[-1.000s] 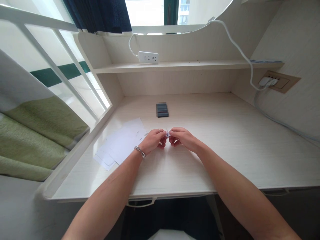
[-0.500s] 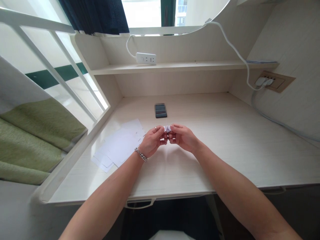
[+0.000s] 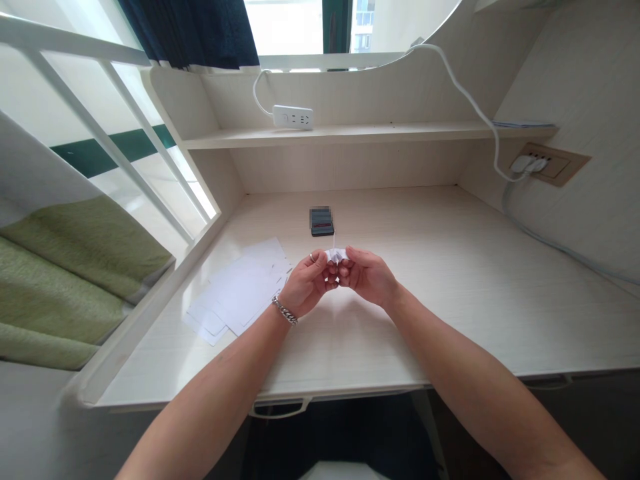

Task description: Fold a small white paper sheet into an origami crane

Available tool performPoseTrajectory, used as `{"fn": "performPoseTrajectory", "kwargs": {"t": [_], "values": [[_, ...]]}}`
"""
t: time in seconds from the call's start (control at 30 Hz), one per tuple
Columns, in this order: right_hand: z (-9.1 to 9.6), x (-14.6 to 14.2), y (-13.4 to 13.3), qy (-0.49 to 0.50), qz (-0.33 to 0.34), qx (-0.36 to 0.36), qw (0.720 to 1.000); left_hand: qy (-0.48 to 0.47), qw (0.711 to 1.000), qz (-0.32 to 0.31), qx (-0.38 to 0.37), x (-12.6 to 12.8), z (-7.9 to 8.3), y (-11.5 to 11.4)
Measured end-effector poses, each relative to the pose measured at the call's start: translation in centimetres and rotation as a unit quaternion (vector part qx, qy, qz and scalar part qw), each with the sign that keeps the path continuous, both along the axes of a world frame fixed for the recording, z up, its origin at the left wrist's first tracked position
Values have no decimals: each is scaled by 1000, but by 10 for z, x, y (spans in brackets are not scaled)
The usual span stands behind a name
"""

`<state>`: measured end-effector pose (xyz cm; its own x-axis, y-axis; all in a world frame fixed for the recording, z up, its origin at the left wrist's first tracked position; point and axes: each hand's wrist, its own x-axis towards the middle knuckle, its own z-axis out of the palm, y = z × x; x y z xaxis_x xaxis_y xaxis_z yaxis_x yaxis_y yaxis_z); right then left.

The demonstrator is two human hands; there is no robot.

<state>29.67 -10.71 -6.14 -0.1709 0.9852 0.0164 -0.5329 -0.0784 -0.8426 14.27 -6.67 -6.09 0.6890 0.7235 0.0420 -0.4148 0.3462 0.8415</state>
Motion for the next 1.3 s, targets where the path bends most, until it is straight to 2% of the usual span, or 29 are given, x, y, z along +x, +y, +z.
{"fn": "performPoseTrajectory", "kwargs": {"t": [0.13, 0.43, 0.6, 0.67, 0.8, 1.13, 1.3], "values": [[-1, 1, 2, 2, -31, -32, 999, 14, 999, 28, -16, -1, 0, 3], [4, 2, 2, 0, -95, -41, 995, 29, 999, 26, -11, -1, 1, 3], [3, 5, 4, -44, -137, -19, 989, 88, 993, 79, 16, 0, 1, 3], [2, 6, 4, -59, -138, -27, 988, 113, 988, 96, 38, 1, 0, 4], [1, 4, 4, -78, -118, -29, 989, 142, 983, 93, 71, 1, -1, 5], [2, 2, 5, 1, -140, -28, 990, 23, 996, 86, -6, -3, 2, 8], [2, 10, 5, 13, -165, -29, 986, 15, 993, 119, -3, -9, 6, 12]]}}
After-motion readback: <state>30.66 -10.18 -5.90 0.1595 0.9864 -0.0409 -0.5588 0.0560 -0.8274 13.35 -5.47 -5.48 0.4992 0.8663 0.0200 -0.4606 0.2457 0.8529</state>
